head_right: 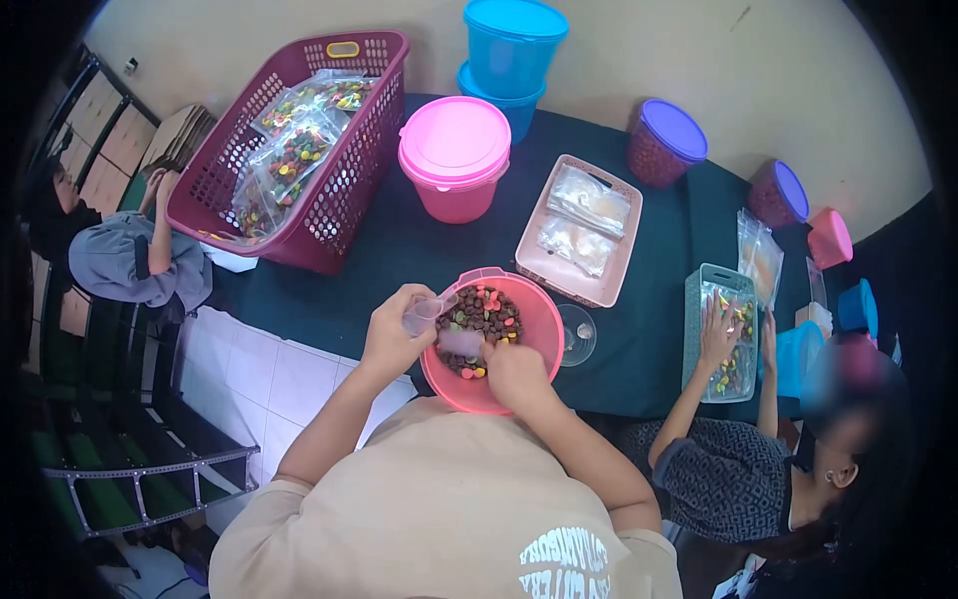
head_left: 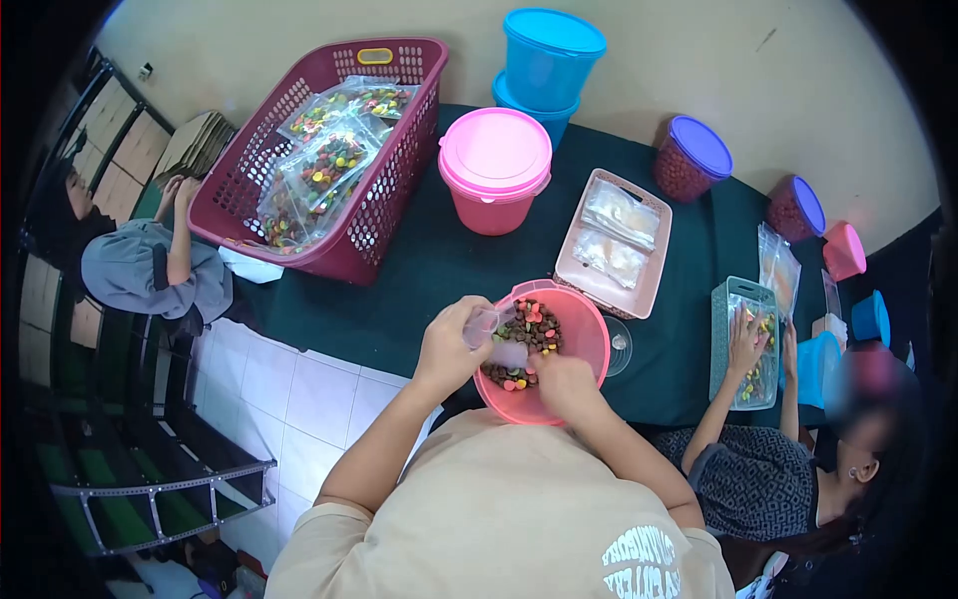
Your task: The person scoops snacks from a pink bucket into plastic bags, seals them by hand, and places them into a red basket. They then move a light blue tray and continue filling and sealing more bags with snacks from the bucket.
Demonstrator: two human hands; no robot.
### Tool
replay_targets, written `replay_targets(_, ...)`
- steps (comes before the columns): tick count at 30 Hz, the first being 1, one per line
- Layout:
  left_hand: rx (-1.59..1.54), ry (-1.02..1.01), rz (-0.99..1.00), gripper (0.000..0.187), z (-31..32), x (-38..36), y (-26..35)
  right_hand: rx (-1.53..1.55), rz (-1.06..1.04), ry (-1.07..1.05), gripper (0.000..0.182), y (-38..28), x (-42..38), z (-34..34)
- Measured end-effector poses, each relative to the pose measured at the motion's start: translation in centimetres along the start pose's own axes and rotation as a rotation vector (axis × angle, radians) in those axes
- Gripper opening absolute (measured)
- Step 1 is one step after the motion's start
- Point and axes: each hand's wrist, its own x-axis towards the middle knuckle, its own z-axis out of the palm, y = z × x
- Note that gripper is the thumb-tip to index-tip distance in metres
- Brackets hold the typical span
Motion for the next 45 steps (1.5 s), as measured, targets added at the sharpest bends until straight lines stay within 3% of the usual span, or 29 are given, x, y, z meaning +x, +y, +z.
replay_targets(2,-0.083,-0.067,-0.044,0.040,-0.3,-0.2,0.5,0.122,-0.186,-0.052,0.017,-0.3,-1.5,-0.3)
replay_targets(3,-0.002,-0.039,0.023,0.037,-0.3,-0.2,0.6,0.096,-0.191,-0.118,0.017,-0.6,-1.8,-1.7)
replay_targets(8,0.130,-0.044,-0.042,0.046,-1.1,0.2,0.1,0.018,-0.166,-0.219,0.016,0.7,-1.4,-3.6)
replay_targets(11,0.169,-0.114,-0.184,0.060,-0.7,-0.1,-1.5,0.007,-0.040,0.010,0.014,1.3,-0.5,-2.9)
replay_targets(12,0.170,-0.122,-0.174,0.060,-0.4,-0.2,-2.3,0.007,-0.029,0.016,0.014,1.4,-0.5,-2.8)
replay_targets(15,-0.071,-0.297,-0.395,0.055,0.6,0.1,-4.3,-0.001,0.033,0.094,0.019,1.2,-0.3,-2.4)
replay_targets(22,-0.139,-0.115,-0.243,0.048,0.6,0.2,-1.1,-0.047,0.059,0.074,0.021,1.8,0.1,-0.2)
replay_targets(25,-0.083,-0.053,-0.011,0.045,-0.2,0.5,-0.1,0.049,-0.049,0.084,0.025,0.1,-0.4,-0.7)
replay_targets(31,-0.100,-0.073,0.002,0.043,-1.2,1.0,-1.4,0.164,-0.150,-0.009,0.023,-0.9,-0.3,-1.7)
replay_targets(33,-0.124,-0.054,0.011,0.043,-1.7,0.9,-1.7,0.102,0.084,0.037,0.024,-0.8,0.4,-2.7)
replay_targets(38,-0.197,-0.032,0.066,0.041,-1.8,1.3,-2.6,0.046,0.193,0.046,0.022,-0.8,1.9,-1.3)
replay_targets(41,-0.163,-0.076,0.086,0.042,-2.3,2.1,-3.2,0.130,0.157,-0.196,0.023,-3.0,1.7,-0.7)
replay_targets(45,-0.141,-0.127,0.044,0.044,-3.2,3.2,-4.4,0.403,0.091,-0.282,0.023,-4.7,2.7,0.1)
